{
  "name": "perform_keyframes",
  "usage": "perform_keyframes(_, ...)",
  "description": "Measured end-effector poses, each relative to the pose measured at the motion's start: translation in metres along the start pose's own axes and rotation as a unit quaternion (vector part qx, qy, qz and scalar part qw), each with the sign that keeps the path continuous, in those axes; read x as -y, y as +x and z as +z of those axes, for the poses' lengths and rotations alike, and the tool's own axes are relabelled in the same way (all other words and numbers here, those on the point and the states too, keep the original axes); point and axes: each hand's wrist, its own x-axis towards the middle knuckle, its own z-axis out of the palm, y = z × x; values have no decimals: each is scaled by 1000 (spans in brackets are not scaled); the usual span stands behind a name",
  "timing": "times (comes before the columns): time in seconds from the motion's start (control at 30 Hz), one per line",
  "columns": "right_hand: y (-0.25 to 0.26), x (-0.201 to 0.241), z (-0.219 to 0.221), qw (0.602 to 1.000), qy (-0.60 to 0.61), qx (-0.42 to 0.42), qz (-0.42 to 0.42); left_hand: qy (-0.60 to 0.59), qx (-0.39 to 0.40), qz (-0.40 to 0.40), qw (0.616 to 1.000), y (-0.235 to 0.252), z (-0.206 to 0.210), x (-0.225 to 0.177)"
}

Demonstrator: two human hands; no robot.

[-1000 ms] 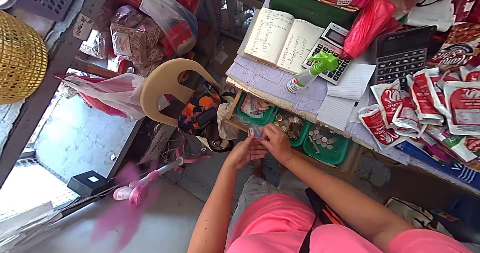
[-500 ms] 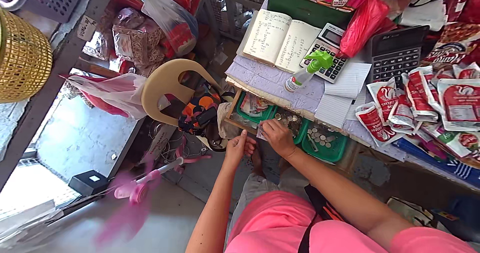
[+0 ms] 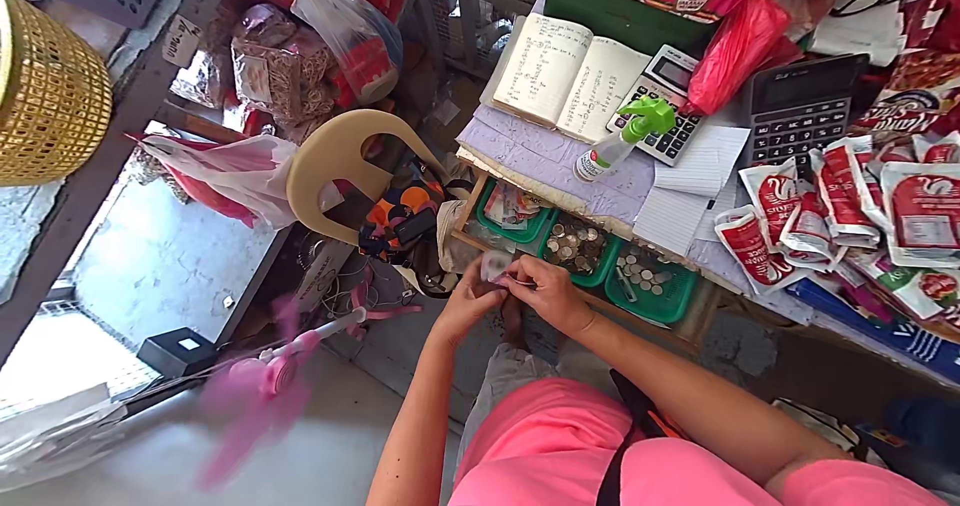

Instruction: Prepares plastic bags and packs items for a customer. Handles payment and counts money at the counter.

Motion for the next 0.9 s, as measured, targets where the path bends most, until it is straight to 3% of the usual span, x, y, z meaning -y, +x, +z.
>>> perform_keyframes(0.07, 6, 5, -12, 995, 29, 94, 26, 160, -13, 46, 986, 2, -10, -1)
perform_keyframes(0.13, 14, 7, -21, 980, 85, 172, 56, 239, 36, 92, 966, -1, -14, -9)
perform_keyframes(0.23, 27, 4, -20, 951, 174, 225, 117, 219, 121, 39, 967, -8, -5, -16)
perform_keyframes(0.3, 40, -6, -14, 949, 202, 196, 144, 125, 125, -7, 984, -7, -1, -4)
perform_keyframes(0.37, 60, -23, -5, 970, 124, 135, 157, 12, 87, -34, 996, -9, 0, 11)
perform_keyframes(0.43, 82, -49, 6, 983, -44, 113, 140, -59, 30, -33, 997, -15, 2, 24)
perform_keyframes(0.6, 126, -77, 34, 904, -340, 190, 175, -99, -52, -28, 993, -38, 2, 46)
perform_keyframes(0.9, 168, -98, 60, 825, -520, 164, 147, -100, -118, -48, 987, -59, 2, 62)
